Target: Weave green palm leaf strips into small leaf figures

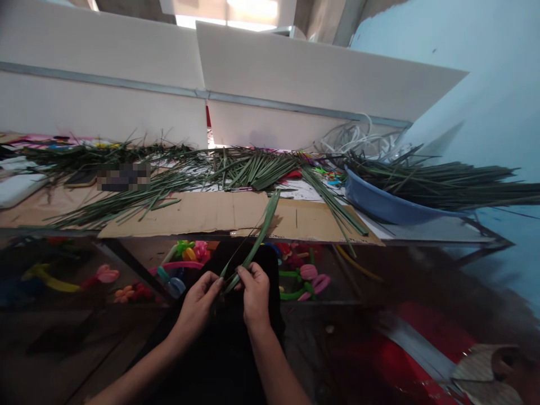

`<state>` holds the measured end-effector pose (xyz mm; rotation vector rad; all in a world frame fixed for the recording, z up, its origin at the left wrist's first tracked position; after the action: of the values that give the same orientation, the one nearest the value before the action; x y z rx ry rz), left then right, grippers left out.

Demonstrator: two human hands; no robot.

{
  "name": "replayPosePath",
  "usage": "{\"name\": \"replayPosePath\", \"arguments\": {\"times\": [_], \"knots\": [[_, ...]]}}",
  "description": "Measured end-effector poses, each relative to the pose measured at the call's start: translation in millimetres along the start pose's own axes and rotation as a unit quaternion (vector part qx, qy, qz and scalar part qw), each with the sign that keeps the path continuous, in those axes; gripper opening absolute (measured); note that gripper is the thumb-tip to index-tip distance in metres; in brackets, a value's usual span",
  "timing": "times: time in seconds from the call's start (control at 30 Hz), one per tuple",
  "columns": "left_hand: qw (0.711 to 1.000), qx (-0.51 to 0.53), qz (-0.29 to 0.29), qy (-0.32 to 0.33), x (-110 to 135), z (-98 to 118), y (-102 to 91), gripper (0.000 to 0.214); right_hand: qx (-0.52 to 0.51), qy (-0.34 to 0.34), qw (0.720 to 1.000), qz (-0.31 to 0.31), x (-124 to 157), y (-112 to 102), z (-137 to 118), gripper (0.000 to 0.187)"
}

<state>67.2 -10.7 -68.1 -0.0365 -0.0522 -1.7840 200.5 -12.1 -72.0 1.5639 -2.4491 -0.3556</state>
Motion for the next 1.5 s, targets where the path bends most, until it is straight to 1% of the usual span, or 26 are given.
{"name": "replayPosePath", "arguments": {"times": [0.13, 0.4, 0.53, 0.63, 0.8, 0.87, 0.93, 1.07, 1.13, 1.23, 1.5], "knots": [[0.999, -0.015, 0.025, 0.026, -2, -1, -1.3, 0.031, -0.003, -0.007, 1.000, 0.013, 2, 0, 0, 0.021], [0.998, -0.028, 0.040, 0.035, -2, 0, -4.0, 0.028, -0.005, -0.015, 1.000, 0.022, 2, 0, 0, 0.022], [0.999, 0.013, 0.047, 0.015, -4, 3, -5.6, 0.030, -0.002, -0.018, 0.999, 0.028, 1, -1, 0, 0.021], [0.998, 0.051, 0.021, -0.022, -3, 4, -6.6, 0.036, 0.003, -0.024, 0.999, 0.033, -1, -2, -2, 0.022], [0.990, 0.073, -0.077, -0.096, 0, -1, -8.0, 0.043, 0.013, -0.032, 0.999, 0.041, -5, -5, -6, 0.025], [0.987, 0.076, -0.089, -0.107, 1, -2, -8.1, 0.044, 0.015, -0.028, 0.999, 0.034, -3, -4, -7, 0.027], [0.988, 0.076, -0.081, -0.106, 1, -1, -7.4, 0.044, 0.017, -0.016, 1.000, 0.016, 2, -3, -7, 0.028], [0.990, 0.091, -0.052, -0.094, 0, 6, -5.4, 0.044, 0.032, 0.019, 0.998, -0.043, 18, -1, -7, 0.030], [0.990, 0.098, -0.044, -0.092, 0, 9, -5.2, 0.043, 0.038, 0.027, 0.997, -0.063, 24, -1, -6, 0.029], [0.989, 0.103, -0.038, -0.095, 0, 10, -5.8, 0.042, 0.036, 0.031, 0.997, -0.069, 26, -2, -6, 0.027], [0.988, 0.125, -0.006, -0.086, -4, 13, -6.3, 0.040, 0.016, 0.026, 0.998, -0.052, 24, 0, -3, 0.027]]}}
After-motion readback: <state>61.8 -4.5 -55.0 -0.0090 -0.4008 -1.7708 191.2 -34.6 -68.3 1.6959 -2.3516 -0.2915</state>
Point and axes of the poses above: each hand's wrist, its own x-axis away from the middle knuckle, its own y-axis out of the palm, z = x × y, the point moved 1 cm from there along -x, towards the middle knuckle, and after that the axes turned 3 degrees about x, right-handed, at the moved point
